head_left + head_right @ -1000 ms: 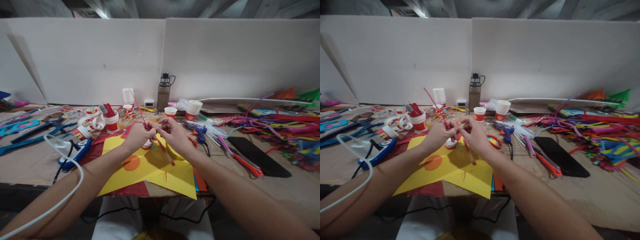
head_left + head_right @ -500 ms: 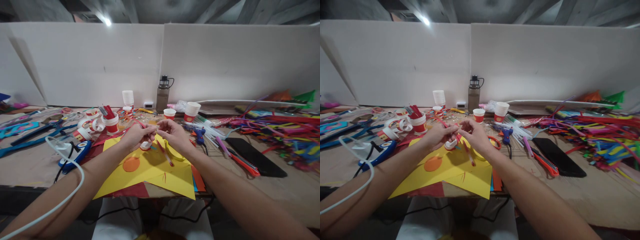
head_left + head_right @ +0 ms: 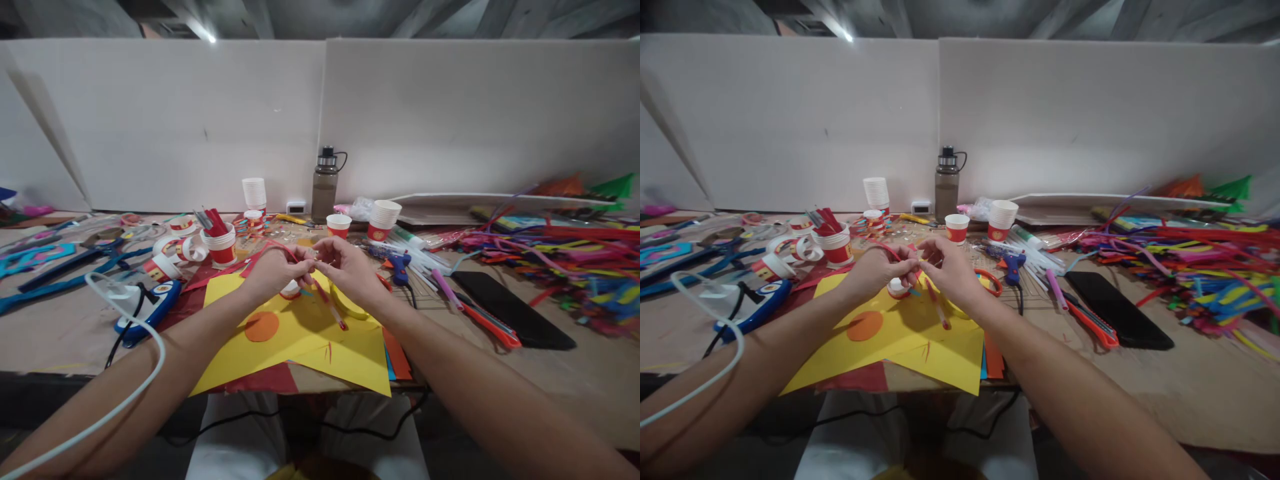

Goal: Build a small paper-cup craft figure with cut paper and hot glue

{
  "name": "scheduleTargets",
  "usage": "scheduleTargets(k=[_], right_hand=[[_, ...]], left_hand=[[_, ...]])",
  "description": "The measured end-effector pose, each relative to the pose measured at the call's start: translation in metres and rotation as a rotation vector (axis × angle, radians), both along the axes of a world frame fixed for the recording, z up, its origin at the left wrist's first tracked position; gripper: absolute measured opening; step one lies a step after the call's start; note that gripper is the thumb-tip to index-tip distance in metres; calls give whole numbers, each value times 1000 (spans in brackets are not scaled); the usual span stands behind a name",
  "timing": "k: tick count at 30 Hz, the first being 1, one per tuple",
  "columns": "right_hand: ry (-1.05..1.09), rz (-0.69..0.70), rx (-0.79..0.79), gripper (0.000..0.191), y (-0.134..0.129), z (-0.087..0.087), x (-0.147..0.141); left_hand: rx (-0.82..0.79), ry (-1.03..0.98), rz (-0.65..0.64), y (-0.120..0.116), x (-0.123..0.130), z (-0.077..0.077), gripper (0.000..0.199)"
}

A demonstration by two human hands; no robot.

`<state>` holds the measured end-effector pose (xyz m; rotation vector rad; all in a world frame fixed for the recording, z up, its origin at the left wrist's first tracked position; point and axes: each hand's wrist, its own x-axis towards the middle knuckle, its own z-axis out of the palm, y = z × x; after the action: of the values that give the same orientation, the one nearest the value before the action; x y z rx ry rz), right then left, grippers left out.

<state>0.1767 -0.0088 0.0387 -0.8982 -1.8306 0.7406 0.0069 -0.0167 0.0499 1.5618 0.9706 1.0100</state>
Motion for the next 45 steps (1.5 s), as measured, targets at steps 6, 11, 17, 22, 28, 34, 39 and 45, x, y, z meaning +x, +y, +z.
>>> scheduleTargets(k=[6,11,17,22,28,34,39,45], right_hand=[[97,65,11,19,-3,3,-1],[126,95,15,25,-1,5,2],[51,106,110,9,-5,10,2],[105,44,56,11,-7,12,3],[239,49,-101,20,-2,12,6],[111,358,-184,32,-19,34,12],[-286,910,-211,59,-26,42,20],[-231,382,-3,17,-9,34,26]], left_hand=[[-22,-45,29,2,0,-3,11],[-120,-269,-47,7,-3,-6,16],[-358,-323,-203,12,-7,-13,18],[-487,-426,-269,5,-6,-10,14],[-474,-575,-236,2,-7,-4,33],[-398,-603,23,14,-7,-4,11],[-383,-575,81,20,-11,-5,11],[-388,-521,42,21,-16,-6,9]])
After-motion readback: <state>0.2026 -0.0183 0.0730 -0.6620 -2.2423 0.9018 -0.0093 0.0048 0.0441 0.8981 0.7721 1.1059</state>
